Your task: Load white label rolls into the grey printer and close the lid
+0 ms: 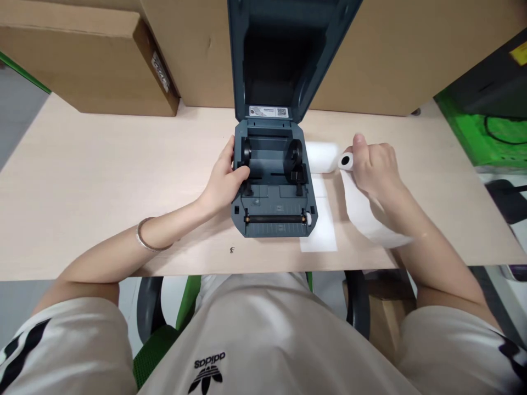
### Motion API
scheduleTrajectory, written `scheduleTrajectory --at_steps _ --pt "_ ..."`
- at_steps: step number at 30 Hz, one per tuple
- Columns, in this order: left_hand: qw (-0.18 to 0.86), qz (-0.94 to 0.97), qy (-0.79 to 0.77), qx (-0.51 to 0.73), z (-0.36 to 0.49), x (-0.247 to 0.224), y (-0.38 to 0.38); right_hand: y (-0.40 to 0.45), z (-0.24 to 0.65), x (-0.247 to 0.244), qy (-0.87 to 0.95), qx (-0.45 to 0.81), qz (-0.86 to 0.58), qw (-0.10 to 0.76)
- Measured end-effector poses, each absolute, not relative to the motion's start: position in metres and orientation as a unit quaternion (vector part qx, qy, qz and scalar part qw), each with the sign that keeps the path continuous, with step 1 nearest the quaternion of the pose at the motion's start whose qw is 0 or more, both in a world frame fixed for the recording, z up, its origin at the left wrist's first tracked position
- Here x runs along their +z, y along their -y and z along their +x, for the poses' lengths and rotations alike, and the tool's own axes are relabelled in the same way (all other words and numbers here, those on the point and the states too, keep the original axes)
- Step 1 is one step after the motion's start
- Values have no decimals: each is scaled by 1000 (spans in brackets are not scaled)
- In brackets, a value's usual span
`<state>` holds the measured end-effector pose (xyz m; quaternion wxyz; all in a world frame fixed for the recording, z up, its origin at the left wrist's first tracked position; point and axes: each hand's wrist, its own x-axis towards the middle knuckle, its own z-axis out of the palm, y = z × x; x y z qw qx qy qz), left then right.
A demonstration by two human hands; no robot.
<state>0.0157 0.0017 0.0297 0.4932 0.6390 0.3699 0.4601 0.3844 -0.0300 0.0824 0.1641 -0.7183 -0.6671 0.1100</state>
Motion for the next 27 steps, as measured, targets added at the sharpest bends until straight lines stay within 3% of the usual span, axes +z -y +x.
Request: scheduleTrajectory --at_steps 12,27 --pt "485 658 -356 453 11 27 -6 -1 396 16 660 3 -748 72" --pt "480 672 -347 444 9 21 -8 -14 422 2 741 27 -653 151"
